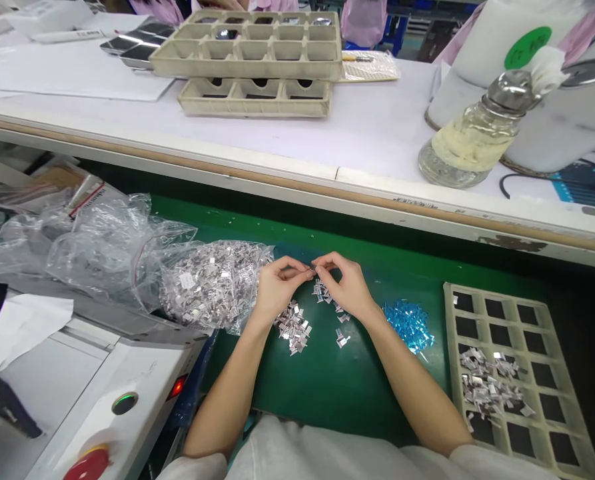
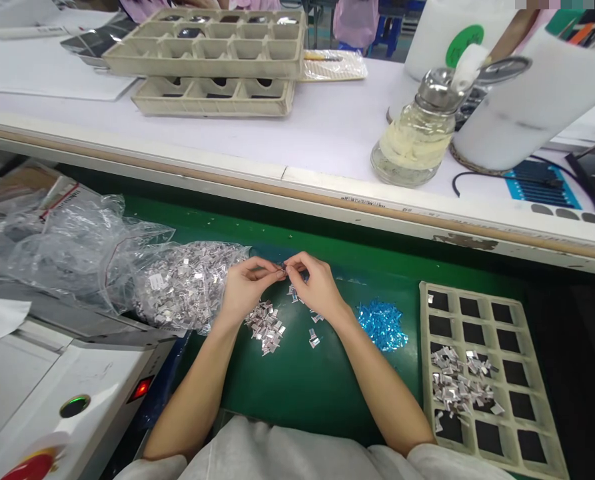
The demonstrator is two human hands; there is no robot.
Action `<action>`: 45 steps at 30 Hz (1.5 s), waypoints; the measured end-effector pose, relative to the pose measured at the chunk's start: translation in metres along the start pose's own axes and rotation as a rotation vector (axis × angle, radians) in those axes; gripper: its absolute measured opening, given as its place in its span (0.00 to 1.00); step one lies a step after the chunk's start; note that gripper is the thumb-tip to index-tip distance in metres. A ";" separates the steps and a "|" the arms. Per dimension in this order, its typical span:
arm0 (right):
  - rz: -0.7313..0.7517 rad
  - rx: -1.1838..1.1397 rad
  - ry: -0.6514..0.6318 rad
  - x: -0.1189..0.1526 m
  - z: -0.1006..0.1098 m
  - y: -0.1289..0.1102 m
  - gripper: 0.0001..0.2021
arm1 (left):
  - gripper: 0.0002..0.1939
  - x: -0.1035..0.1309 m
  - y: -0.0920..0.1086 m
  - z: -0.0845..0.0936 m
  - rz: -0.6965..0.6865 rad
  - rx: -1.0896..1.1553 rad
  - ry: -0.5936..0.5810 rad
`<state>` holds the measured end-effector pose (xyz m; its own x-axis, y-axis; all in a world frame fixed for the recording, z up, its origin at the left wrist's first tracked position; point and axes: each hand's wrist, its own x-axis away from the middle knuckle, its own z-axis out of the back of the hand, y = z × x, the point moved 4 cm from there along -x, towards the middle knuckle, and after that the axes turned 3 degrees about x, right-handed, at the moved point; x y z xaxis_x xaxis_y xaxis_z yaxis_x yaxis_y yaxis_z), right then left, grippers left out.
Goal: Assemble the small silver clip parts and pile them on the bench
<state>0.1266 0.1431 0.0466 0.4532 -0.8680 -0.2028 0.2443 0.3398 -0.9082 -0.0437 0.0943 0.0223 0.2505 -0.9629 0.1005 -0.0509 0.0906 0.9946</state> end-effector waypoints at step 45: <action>-0.107 0.663 0.048 -0.018 0.002 0.037 0.11 | 0.09 0.020 0.011 0.018 -0.138 -0.995 -0.524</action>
<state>0.1296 0.1719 0.0177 0.3625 -0.9192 -0.1541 0.7671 0.3881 -0.5107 -0.0566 0.0714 0.0348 -0.2536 -0.9470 0.1972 0.7958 -0.0884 0.5991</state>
